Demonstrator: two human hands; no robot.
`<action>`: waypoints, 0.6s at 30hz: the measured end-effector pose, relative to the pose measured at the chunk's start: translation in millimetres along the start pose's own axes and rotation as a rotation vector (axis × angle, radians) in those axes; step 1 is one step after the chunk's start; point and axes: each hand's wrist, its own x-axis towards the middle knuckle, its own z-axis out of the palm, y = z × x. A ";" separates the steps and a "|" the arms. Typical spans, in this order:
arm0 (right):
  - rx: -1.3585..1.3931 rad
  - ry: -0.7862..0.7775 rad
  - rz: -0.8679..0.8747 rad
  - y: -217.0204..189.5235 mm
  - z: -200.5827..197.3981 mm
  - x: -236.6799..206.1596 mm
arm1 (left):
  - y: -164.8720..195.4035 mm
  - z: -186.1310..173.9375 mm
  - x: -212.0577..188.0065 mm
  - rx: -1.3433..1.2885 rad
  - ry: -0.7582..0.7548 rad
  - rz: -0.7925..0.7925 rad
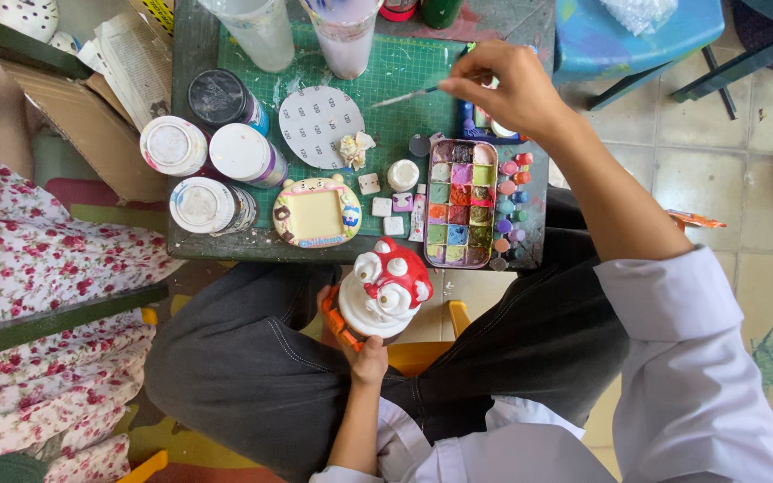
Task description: The person sits on the floor holding a plaster figurine and paints its details with a small brush, dipping the brush into a watercolor palette on a low table. They wipe the brush, set the figurine on the table, and handle a small plaster piece before picking the figurine up again.
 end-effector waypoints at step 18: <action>0.491 -0.093 -0.051 -137.9 15.4 -147.7 | 27.4 60.4 12.3 -0.302 -0.021 -0.102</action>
